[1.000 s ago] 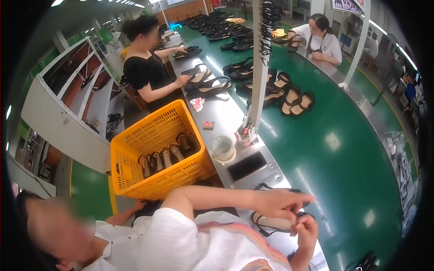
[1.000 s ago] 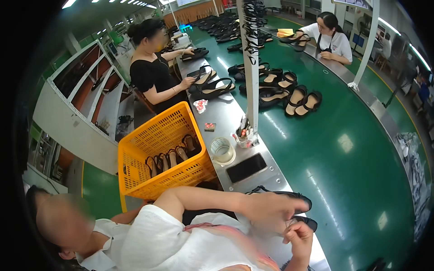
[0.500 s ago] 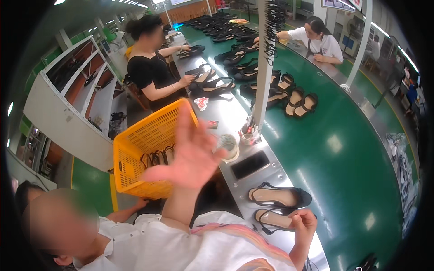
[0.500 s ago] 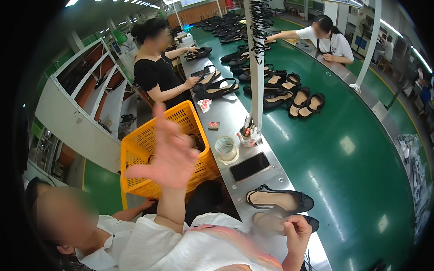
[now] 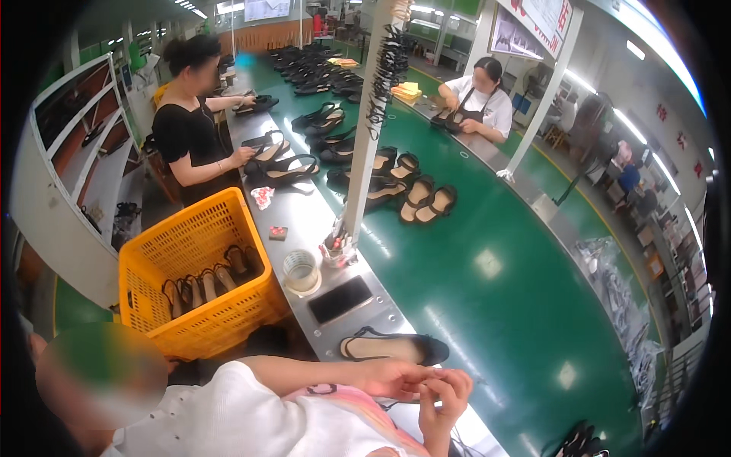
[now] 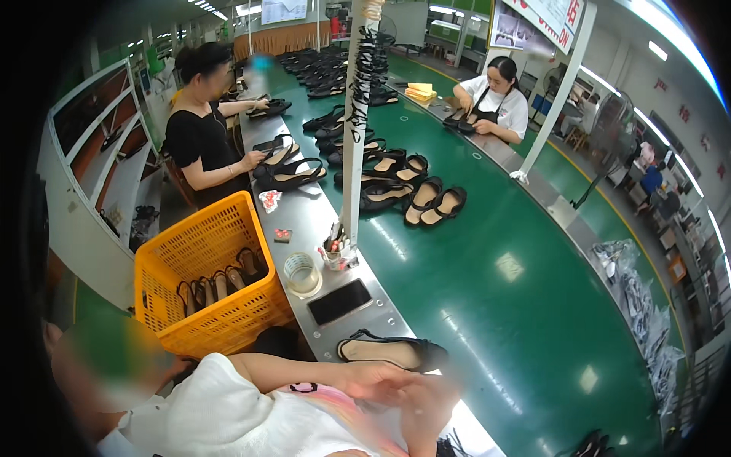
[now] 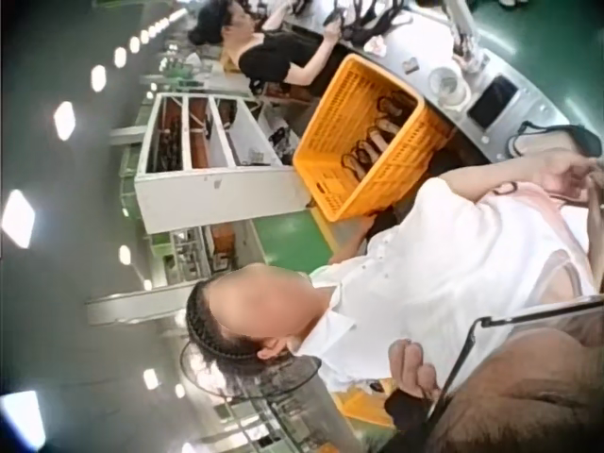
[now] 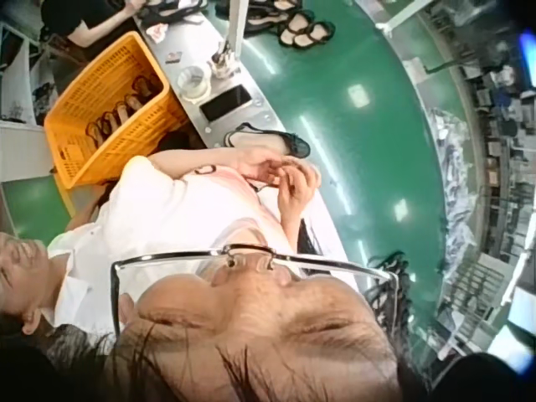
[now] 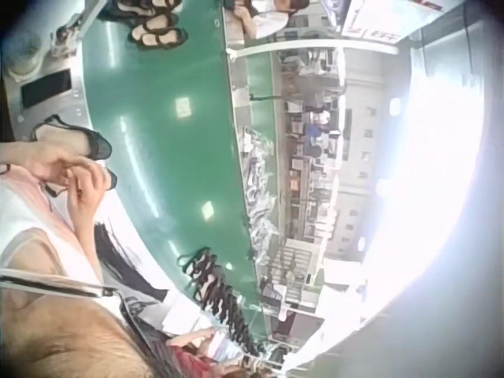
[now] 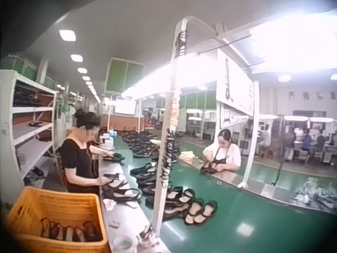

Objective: The person secures pairs of shoes on an assembly line conveyor by taking cords from a bundle and tying the shoes together by hand.

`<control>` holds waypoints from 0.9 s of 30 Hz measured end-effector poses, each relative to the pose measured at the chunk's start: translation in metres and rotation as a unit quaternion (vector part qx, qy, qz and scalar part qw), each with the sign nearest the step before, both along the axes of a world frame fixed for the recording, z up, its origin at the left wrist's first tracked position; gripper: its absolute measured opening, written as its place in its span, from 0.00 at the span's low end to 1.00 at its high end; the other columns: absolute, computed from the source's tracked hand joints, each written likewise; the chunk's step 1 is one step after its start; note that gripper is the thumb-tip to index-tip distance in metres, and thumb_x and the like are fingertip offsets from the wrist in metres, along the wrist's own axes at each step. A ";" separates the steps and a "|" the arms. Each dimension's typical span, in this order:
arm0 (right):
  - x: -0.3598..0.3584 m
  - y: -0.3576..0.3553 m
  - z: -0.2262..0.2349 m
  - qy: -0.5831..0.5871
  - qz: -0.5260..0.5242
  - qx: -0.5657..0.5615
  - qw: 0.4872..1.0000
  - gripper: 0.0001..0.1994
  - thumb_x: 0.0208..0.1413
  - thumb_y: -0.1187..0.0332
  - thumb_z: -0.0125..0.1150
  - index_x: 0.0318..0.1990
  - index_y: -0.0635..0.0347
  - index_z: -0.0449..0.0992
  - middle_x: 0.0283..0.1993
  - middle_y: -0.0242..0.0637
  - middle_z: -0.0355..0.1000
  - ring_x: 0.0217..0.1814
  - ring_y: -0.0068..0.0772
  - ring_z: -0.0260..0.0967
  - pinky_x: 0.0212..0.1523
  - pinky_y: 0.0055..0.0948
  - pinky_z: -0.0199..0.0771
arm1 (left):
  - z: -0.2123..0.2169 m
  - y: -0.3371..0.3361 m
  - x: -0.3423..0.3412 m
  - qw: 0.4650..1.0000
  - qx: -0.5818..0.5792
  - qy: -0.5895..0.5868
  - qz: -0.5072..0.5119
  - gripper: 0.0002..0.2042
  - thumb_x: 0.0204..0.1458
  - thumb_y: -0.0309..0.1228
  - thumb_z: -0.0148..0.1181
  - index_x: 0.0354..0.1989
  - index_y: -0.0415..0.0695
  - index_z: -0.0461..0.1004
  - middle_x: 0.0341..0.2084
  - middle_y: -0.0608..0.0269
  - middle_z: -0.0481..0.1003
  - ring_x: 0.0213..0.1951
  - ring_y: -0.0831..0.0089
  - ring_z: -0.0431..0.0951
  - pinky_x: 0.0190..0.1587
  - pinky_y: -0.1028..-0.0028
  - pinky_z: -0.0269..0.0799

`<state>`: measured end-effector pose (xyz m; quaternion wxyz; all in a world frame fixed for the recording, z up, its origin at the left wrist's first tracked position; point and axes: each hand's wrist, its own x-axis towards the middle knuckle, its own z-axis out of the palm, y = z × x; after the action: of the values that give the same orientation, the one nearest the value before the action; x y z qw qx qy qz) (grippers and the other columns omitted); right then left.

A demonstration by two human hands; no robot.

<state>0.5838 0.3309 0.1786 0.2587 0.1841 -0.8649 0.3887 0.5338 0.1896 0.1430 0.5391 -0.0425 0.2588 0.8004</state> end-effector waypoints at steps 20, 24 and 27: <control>-0.037 0.012 -0.034 -0.440 0.140 -0.452 0.763 0.05 0.56 0.67 0.56 0.35 0.58 0.72 0.29 0.28 0.71 0.22 0.15 0.62 0.24 0.17 0.64 | 0.019 -0.019 -0.039 0.487 -0.253 0.807 0.218 0.06 0.41 0.20 0.60 0.28 0.44 0.75 0.23 0.62 0.75 0.26 0.65 0.75 0.32 0.72 0.69; -0.025 0.023 -0.036 -0.441 0.146 -0.400 0.790 0.06 0.55 0.65 0.58 0.35 0.56 0.73 0.29 0.25 0.71 0.22 0.13 0.60 0.23 0.16 0.62 | 0.006 -0.020 -0.038 0.562 -0.194 0.792 0.140 0.07 0.42 0.17 0.58 0.28 0.44 0.74 0.23 0.61 0.75 0.26 0.66 0.75 0.32 0.73 0.68; -0.018 0.020 -0.041 -0.411 0.162 -0.371 0.817 0.07 0.54 0.64 0.59 0.35 0.56 0.73 0.29 0.24 0.71 0.23 0.13 0.61 0.24 0.15 0.62 | -0.001 -0.021 -0.036 0.568 -0.181 0.793 0.123 0.07 0.41 0.20 0.58 0.30 0.44 0.74 0.26 0.59 0.75 0.30 0.61 0.74 0.36 0.68 0.68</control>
<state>0.5661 0.3510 0.1373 -0.1391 0.0348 -0.6386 0.7561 0.4974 0.1689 0.1421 -0.0058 0.4812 0.7145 0.5078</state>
